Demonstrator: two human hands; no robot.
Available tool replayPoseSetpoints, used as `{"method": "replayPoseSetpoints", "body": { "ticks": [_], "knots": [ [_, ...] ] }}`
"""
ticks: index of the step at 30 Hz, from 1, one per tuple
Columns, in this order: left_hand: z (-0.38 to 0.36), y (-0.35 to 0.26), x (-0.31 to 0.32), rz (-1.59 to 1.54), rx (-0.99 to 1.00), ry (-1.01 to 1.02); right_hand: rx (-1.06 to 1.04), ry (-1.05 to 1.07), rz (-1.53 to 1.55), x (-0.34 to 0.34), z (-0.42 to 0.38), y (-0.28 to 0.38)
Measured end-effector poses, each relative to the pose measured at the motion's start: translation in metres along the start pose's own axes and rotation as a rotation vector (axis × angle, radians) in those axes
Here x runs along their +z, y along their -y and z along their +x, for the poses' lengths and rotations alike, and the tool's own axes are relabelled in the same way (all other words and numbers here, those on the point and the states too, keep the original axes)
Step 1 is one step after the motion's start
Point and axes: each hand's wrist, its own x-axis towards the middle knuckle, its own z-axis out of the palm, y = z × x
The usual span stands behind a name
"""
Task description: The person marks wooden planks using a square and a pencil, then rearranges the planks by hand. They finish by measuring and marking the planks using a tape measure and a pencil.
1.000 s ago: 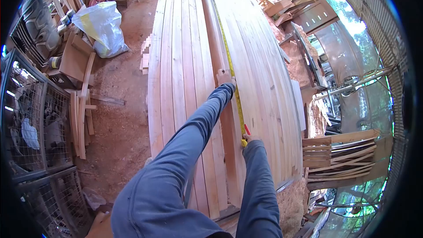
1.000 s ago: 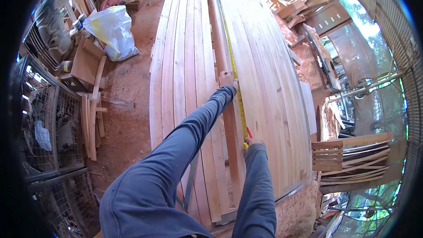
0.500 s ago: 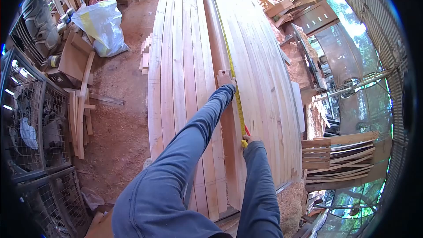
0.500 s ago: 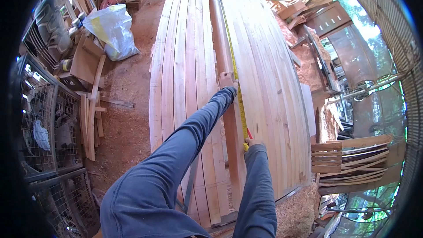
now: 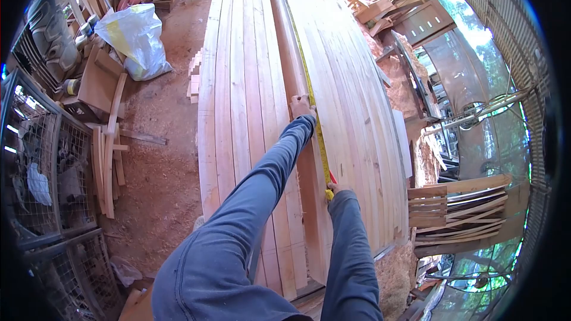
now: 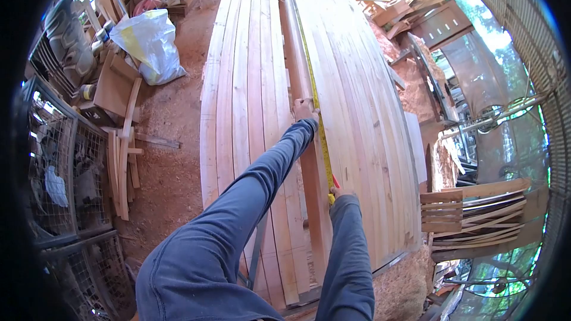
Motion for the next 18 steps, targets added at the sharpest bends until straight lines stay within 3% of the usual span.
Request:
{"method": "replayPoseSetpoints", "body": {
  "ticks": [3, 5, 7, 10, 13, 16, 18],
  "knots": [
    [0.002, -0.004, -0.002, 0.022, -0.015, -0.017, -0.322, 0.021, -0.539, -0.001, -0.006, -0.016],
    [0.006, -0.002, 0.006, 0.023, -0.047, 0.005, -0.268, 0.038, -0.469, 0.006, 0.01, -0.025],
    [0.019, 0.015, 0.035, 0.003, -0.068, -0.075, 0.107, 0.058, 0.13, 0.021, 0.045, -0.028],
    [0.022, 0.007, 0.027, -0.073, -0.129, -0.042, 0.101, 0.008, 0.159, 0.041, 0.086, -0.052],
    [0.019, 0.0, 0.023, 0.018, -0.16, 0.0, 0.056, -0.003, 0.037, 0.011, 0.026, -0.022],
    [0.021, -0.005, 0.021, 0.07, -0.181, -0.011, -0.542, -0.028, -0.605, 0.003, 0.002, -0.045],
    [0.025, -0.003, 0.026, 0.085, -0.161, -0.058, -0.539, 0.042, -0.626, -0.014, -0.034, -0.059]
  ]
}}
